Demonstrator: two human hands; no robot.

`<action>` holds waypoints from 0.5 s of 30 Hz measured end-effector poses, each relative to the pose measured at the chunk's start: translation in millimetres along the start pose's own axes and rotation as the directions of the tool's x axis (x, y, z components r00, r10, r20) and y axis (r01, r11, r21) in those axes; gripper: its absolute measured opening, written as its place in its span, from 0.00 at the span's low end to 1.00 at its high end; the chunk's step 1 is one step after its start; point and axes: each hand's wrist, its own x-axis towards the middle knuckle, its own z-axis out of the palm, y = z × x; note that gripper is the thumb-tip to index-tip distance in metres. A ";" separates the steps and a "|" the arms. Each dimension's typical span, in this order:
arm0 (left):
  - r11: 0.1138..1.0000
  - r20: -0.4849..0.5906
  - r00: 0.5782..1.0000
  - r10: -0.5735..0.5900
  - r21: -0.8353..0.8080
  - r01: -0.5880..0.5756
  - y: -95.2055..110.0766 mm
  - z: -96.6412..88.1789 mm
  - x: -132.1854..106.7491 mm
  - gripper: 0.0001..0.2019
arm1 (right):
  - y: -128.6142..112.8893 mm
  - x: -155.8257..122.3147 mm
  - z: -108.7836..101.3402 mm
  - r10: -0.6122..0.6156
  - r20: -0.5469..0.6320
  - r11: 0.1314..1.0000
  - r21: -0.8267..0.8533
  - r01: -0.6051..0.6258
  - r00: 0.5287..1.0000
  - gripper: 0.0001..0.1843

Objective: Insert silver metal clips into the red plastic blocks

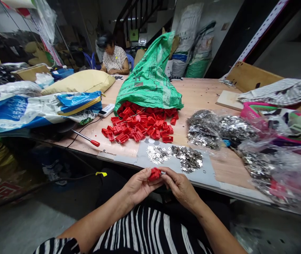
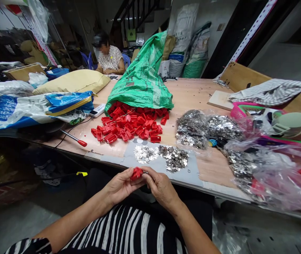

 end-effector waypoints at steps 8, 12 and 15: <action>0.939 -0.217 0.940 -0.264 0.165 0.302 -11.4 -45.5 10.2 0.09 | 29.1 -20.7 10.8 0.112 0.149 0.994 -0.001 -0.113 0.983 0.20; 0.867 -0.401 0.865 -0.301 0.262 0.423 -18.9 -87.8 32.1 0.07 | 60.5 -35.2 23.1 0.183 0.172 0.980 -0.104 -0.167 0.968 0.17; 0.872 -0.434 0.879 -0.198 0.332 0.360 -28.1 -106.6 53.1 0.06 | 83.0 -40.8 33.2 0.243 0.139 0.959 -0.182 -0.216 0.960 0.19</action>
